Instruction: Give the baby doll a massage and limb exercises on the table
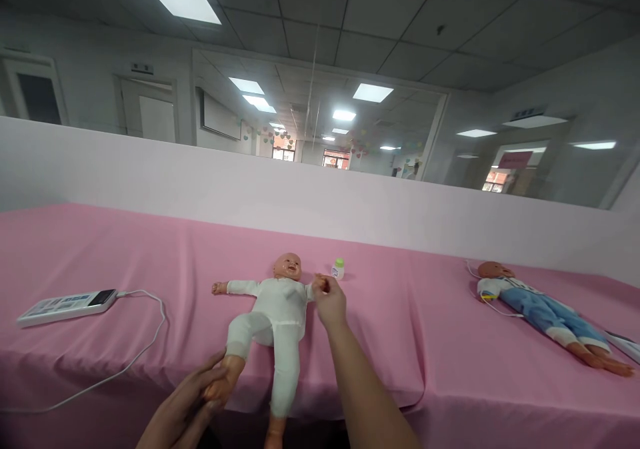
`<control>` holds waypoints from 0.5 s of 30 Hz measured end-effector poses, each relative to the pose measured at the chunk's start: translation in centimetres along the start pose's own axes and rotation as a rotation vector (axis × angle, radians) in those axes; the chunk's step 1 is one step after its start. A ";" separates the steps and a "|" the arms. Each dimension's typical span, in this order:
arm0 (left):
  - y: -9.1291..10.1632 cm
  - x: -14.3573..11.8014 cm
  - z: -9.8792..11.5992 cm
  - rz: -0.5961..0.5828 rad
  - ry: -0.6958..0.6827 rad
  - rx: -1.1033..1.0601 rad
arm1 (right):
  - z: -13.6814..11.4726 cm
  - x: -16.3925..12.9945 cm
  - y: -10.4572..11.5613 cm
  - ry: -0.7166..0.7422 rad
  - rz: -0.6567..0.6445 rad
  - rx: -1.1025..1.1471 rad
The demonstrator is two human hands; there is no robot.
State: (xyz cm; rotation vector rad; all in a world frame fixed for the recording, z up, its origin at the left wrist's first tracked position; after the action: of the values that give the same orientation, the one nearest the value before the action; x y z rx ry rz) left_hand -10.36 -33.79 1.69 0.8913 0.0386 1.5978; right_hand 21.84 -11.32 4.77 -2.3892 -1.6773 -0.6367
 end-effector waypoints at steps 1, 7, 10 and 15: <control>-0.2 1.1 0.8 -0.020 -0.005 -0.017 | -1.6 -0.6 -1.3 0.064 -0.060 -0.045; -1.7 7.3 3.3 -0.013 -0.058 -0.127 | -6.4 -5.1 -6.9 0.434 -0.362 -0.508; -2.3 8.5 2.7 -0.008 -0.020 -0.185 | -5.8 -6.1 -7.4 0.464 -0.389 -0.535; -1.7 5.9 1.7 -0.027 0.029 -0.223 | -2.3 -3.9 -5.2 0.221 -0.288 -0.231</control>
State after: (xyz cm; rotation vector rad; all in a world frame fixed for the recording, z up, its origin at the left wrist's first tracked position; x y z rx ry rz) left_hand -7.79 -29.04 5.09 0.6916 -0.1053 1.5550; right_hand 15.31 -13.64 4.60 -2.1306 -1.9546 -1.1521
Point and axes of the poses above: each hand's wrist, its own x-axis towards the middle knuckle, its own y-axis out of the back of the hand, z = x × y, the point moved 6 cm from there along x, towards the middle knuckle, and after that the axes turned 1 degree about -y, right-handed, at the moved point
